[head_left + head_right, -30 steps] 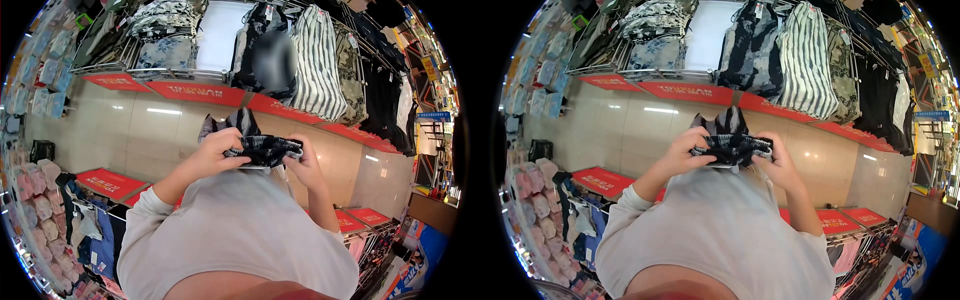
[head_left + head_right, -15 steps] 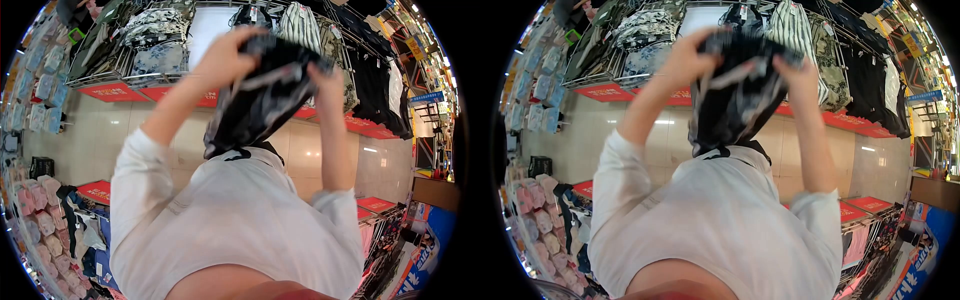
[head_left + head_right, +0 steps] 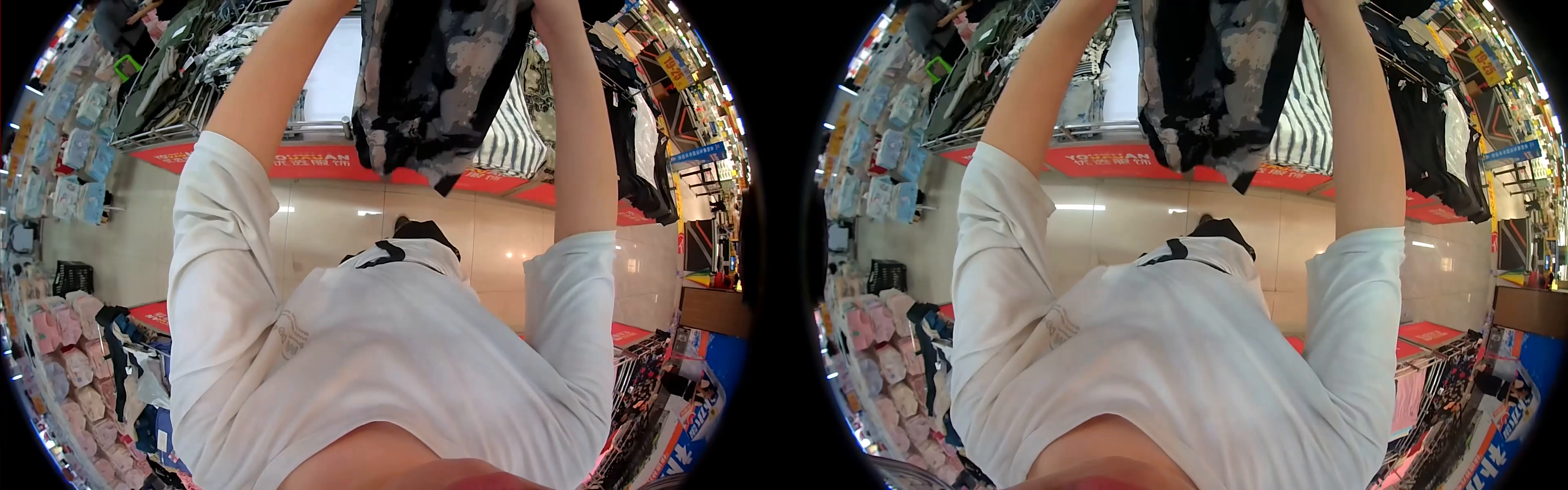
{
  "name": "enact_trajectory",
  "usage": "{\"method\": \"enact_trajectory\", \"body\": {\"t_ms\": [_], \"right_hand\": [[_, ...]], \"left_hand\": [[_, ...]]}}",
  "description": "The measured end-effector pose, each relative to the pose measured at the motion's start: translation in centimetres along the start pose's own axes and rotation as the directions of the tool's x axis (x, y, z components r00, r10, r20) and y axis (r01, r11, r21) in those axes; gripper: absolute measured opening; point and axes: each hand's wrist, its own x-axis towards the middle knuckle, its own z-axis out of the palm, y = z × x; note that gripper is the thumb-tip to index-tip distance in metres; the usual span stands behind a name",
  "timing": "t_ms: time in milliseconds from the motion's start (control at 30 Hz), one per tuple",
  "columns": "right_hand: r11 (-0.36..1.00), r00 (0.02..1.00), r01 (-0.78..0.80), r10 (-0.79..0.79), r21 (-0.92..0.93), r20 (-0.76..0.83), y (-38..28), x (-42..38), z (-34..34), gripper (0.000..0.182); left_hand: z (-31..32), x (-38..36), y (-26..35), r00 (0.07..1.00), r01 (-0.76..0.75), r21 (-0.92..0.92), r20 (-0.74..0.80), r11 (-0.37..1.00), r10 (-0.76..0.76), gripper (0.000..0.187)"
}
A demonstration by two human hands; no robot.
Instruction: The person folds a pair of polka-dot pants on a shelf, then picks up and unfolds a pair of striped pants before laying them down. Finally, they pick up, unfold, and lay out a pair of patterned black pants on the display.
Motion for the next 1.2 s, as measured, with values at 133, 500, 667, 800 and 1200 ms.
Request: {"method": "enact_trajectory", "body": {"t_ms": [133,500,667,800,1200], "right_hand": [[0.999,0.999,0.016,-0.017,-0.031,-0.031,3.7,1.2,-2.2,0.017],[0.966,0.999,-0.009,0.019,-0.257,0.037,16.2,9.8,-8.2,0.026],[0.927,0.978,-0.203,0.209,-0.316,-0.014,25.3,13.8,-11.5,0.024],[0.884,0.914,-0.386,0.405,-0.263,0.018,35.7,15.2,-13.9,0.024],[0.722,0.718,-0.691,0.678,-0.044,-0.154,73.3,19.2,-18.9,0.030]], "left_hand": [[0.9,1.1,-2.6,1.000,0.027,0.060,0.005,0.998,-0.028,0.017],[1.2,10.6,-17.2,0.991,0.112,0.273,-0.097,0.955,-0.089,0.024],[2.7,14.3,-27.3,0.974,0.197,0.088,-0.129,0.976,-0.185,0.025],[2.1,15.4,-38.1,0.851,0.517,-0.027,-0.090,0.856,-0.517,0.024],[1.1,21.4,-76.4,0.760,0.635,0.037,-0.208,0.772,-0.616,0.028]]}}
